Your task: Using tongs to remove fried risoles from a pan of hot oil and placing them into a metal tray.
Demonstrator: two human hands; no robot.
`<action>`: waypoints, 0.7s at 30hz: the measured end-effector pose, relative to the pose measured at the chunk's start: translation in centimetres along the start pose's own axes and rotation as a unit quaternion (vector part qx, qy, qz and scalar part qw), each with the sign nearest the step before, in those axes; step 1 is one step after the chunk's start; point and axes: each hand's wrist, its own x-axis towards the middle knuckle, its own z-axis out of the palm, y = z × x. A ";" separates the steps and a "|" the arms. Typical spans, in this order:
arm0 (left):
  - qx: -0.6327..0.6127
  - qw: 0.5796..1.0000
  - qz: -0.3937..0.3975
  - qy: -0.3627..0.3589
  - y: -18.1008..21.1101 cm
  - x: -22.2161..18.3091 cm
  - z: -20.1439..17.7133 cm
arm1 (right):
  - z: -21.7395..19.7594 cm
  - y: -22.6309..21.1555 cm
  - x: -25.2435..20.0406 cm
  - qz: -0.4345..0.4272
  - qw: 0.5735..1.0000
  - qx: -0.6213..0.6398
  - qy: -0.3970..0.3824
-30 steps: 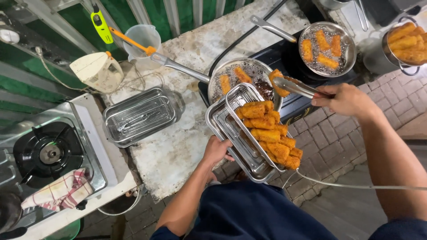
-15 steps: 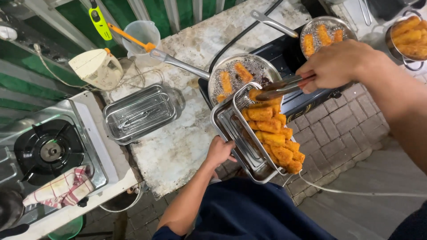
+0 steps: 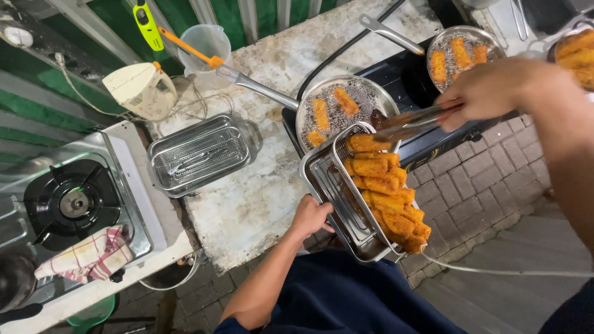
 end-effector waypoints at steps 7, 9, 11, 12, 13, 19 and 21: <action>-0.014 1.000 0.010 0.007 -2.7 1.5 -0.2 | 4.6 1.5 9.0 -0.012 0.980 0.180 0.084; -0.085 0.995 0.039 0.020 -6.1 4.1 -0.1 | 7.3 -0.4 13.3 -0.001 0.975 0.115 0.192; -0.095 0.995 0.030 0.026 -6.0 3.6 -0.2 | 7.8 -2.3 15.4 0.001 0.971 0.139 0.194; -0.106 0.994 0.021 0.031 -6.0 3.3 -0.3 | 8.0 -3.4 16.5 0.004 0.968 0.160 0.195; -0.106 0.994 0.021 0.034 -5.9 3.3 -0.4 | 8.5 -3.7 18.2 0.001 0.967 0.161 0.197; -0.129 0.990 0.018 0.059 -6.5 3.2 -0.6 | 11.7 -5.9 25.2 0.029 0.955 0.178 0.234; -0.138 0.988 0.016 0.067 -6.7 3.3 -0.6 | 13.1 -5.6 27.0 0.019 0.957 0.166 0.237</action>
